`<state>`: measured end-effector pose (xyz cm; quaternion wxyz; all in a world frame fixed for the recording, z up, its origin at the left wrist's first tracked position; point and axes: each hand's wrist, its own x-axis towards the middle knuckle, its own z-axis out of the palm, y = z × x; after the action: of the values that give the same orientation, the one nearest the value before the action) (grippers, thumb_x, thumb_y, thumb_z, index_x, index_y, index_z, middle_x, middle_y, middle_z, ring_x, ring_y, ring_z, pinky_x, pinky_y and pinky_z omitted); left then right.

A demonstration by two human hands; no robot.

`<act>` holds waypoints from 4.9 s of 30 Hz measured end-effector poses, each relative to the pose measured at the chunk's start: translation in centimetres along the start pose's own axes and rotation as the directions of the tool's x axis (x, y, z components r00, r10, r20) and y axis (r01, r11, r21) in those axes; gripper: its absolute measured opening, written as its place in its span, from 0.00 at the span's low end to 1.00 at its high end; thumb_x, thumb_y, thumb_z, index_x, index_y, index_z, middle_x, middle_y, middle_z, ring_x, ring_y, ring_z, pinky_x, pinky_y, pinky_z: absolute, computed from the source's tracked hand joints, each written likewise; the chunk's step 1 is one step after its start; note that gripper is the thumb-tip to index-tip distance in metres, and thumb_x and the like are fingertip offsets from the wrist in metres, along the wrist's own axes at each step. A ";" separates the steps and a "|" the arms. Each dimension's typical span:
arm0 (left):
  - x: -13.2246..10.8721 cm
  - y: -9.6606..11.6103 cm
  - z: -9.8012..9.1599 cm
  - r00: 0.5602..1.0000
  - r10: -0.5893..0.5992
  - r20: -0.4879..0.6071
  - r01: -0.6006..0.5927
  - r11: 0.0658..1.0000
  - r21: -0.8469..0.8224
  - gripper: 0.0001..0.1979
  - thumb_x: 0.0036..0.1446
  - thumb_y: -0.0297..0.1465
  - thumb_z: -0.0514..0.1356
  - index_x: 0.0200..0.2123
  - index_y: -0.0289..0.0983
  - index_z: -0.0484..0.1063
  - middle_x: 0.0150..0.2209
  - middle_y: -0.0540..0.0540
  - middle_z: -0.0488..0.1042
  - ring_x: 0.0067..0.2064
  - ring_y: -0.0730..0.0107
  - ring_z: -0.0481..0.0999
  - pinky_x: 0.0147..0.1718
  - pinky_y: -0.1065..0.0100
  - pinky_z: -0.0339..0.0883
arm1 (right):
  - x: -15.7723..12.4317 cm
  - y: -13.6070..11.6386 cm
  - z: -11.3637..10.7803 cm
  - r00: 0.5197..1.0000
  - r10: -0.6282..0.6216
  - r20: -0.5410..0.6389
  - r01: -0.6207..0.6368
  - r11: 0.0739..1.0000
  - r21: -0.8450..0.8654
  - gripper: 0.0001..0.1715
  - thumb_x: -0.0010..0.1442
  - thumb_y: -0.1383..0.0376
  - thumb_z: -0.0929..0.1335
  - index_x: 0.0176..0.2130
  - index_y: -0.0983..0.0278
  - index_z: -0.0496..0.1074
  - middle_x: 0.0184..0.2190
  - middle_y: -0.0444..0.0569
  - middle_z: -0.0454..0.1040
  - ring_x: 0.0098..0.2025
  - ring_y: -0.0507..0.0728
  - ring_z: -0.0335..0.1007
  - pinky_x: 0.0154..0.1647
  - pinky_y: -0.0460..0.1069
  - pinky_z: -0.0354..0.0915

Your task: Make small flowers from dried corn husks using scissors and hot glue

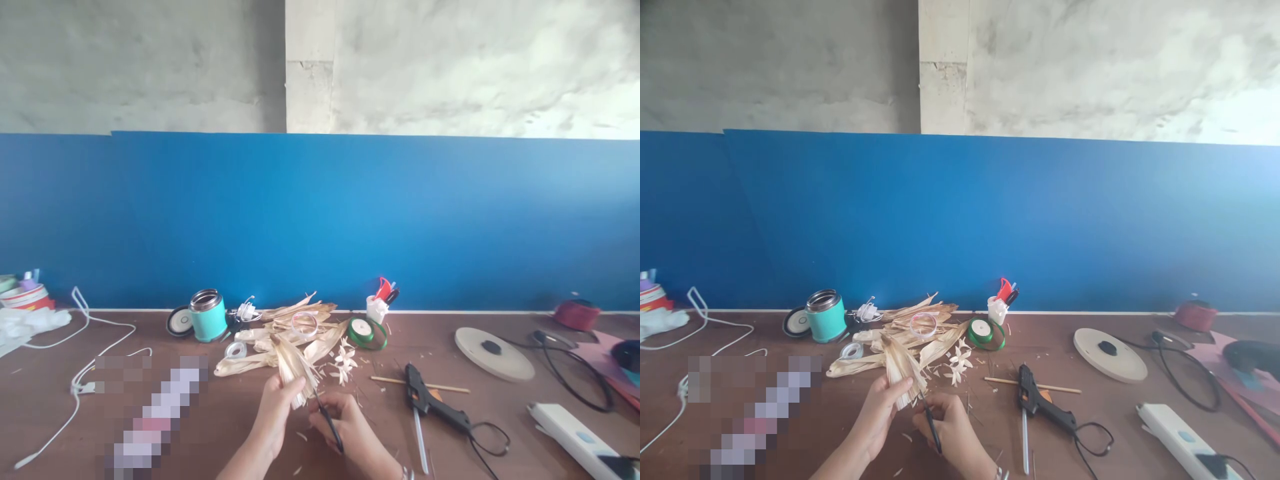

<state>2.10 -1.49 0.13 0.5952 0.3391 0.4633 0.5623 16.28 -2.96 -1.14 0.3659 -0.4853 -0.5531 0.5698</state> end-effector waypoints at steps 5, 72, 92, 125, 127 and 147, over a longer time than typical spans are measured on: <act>-0.5 0.7 0.3 0.999 -0.021 0.028 0.021 0.999 -0.027 0.13 0.38 0.33 0.68 0.28 0.32 0.75 0.26 0.45 0.79 0.30 0.62 0.77 0.32 0.67 0.65 | 0.1 0.2 -0.1 1.000 0.004 0.000 -0.004 1.000 -0.008 0.17 0.44 0.57 0.72 0.29 0.68 0.71 0.11 0.35 0.59 0.13 0.45 0.48 0.13 0.42 0.46; 0.2 2.3 -0.9 0.992 0.047 0.117 -0.047 0.999 -0.007 0.35 0.39 0.19 0.61 0.54 0.38 0.65 0.53 0.43 0.72 0.56 0.55 0.67 0.52 0.64 0.60 | -0.2 -0.3 -0.4 0.988 0.082 0.133 -0.091 0.994 0.067 0.15 0.45 0.60 0.69 0.31 0.69 0.73 0.09 0.37 0.64 0.10 0.45 0.54 0.09 0.39 0.51; 1.4 1.6 -1.5 0.986 0.137 -0.100 -0.129 0.988 0.083 0.34 0.40 0.24 0.63 0.55 0.36 0.63 0.48 0.41 0.74 0.53 0.53 0.70 0.49 0.64 0.60 | -0.6 -0.9 -0.5 0.975 0.146 0.166 -0.155 0.987 0.046 0.18 0.45 0.56 0.70 0.30 0.68 0.72 0.10 0.38 0.67 0.08 0.44 0.53 0.08 0.40 0.41; 1.2 2.1 -1.3 0.972 0.190 -0.136 -0.167 0.972 0.162 0.31 0.43 0.24 0.61 0.54 0.37 0.63 0.53 0.39 0.71 0.57 0.52 0.66 0.53 0.63 0.59 | -0.6 -0.7 -0.5 0.978 0.124 0.167 -0.134 0.989 0.054 0.20 0.44 0.56 0.72 0.31 0.70 0.74 0.10 0.39 0.66 0.08 0.44 0.53 0.09 0.40 0.43; 1.2 2.0 -1.3 0.975 0.184 -0.126 -0.163 0.974 0.159 0.31 0.44 0.25 0.61 0.55 0.37 0.63 0.52 0.40 0.72 0.56 0.53 0.68 0.51 0.63 0.61 | -0.7 -0.9 -0.5 0.978 0.131 0.166 -0.139 0.990 0.038 0.19 0.44 0.56 0.71 0.31 0.70 0.74 0.10 0.39 0.67 0.08 0.44 0.54 0.08 0.40 0.41; -0.5 3.0 -0.4 0.989 0.023 0.144 -0.025 1.000 0.016 0.36 0.38 0.21 0.62 0.55 0.37 0.63 0.51 0.42 0.73 0.53 0.54 0.70 0.49 0.63 0.63 | -0.9 -1.6 -0.5 0.985 0.112 0.129 -0.123 0.989 0.082 0.20 0.44 0.55 0.71 0.31 0.69 0.73 0.11 0.40 0.67 0.09 0.45 0.55 0.10 0.40 0.46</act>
<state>0.68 -1.66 2.88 0.6172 0.3898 0.4201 0.5392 16.77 -3.54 0.63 0.3180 -0.4639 -0.5191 0.6436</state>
